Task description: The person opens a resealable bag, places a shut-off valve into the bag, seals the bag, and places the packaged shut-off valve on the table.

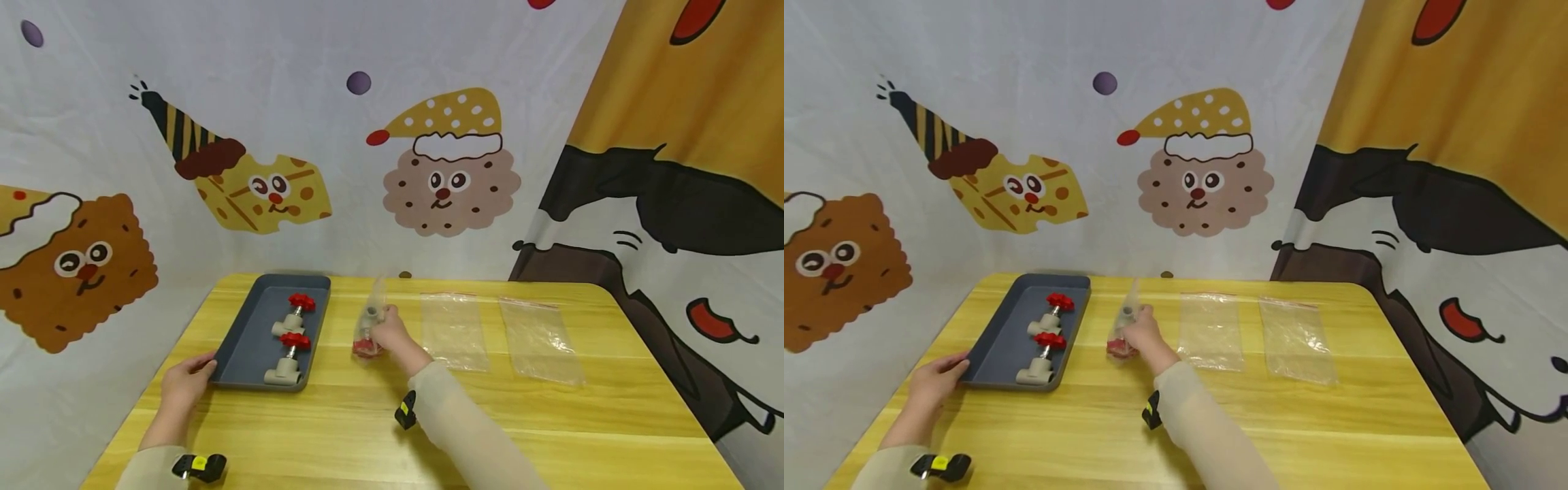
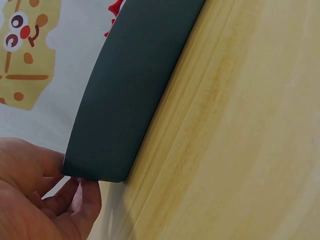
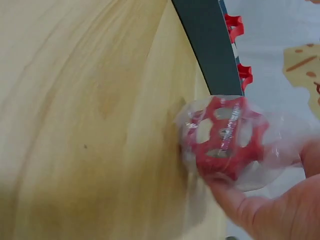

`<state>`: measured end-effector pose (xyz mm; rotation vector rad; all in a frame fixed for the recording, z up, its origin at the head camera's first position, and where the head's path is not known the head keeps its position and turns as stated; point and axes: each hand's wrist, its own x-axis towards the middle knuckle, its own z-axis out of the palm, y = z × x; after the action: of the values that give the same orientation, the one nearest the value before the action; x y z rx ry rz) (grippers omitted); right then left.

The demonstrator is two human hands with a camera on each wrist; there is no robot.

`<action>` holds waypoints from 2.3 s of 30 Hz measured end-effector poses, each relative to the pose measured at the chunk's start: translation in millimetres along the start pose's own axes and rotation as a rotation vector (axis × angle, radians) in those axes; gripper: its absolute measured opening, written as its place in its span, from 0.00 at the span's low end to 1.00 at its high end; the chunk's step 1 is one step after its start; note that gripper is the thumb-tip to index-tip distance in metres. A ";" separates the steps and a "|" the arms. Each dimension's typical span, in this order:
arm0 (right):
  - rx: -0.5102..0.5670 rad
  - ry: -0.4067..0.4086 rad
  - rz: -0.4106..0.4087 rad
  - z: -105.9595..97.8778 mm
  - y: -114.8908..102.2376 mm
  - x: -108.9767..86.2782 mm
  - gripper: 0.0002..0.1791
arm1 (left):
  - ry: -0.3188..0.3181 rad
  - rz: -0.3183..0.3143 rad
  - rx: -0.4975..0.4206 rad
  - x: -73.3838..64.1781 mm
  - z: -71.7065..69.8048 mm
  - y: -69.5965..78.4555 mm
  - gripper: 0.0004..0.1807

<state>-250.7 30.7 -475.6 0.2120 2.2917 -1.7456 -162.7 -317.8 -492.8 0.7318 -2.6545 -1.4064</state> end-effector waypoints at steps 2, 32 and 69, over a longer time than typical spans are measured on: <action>0.114 -0.028 0.019 -1.4 4.5 2.4 0.40 | -0.007 0.000 0.001 -0.4 -0.4 0.0 0.22; 0.110 0.035 0.085 -14.7 19.1 10.5 0.31 | -0.008 -0.013 0.001 0.2 0.7 0.1 0.23; -0.605 0.251 -0.077 -32.5 30.5 28.2 0.11 | 0.006 0.006 0.010 1.0 1.8 -1.1 0.22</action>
<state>-273.2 69.2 -503.7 0.2336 2.9167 -1.0208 -163.6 -317.3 -494.9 0.7270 -2.6590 -1.3882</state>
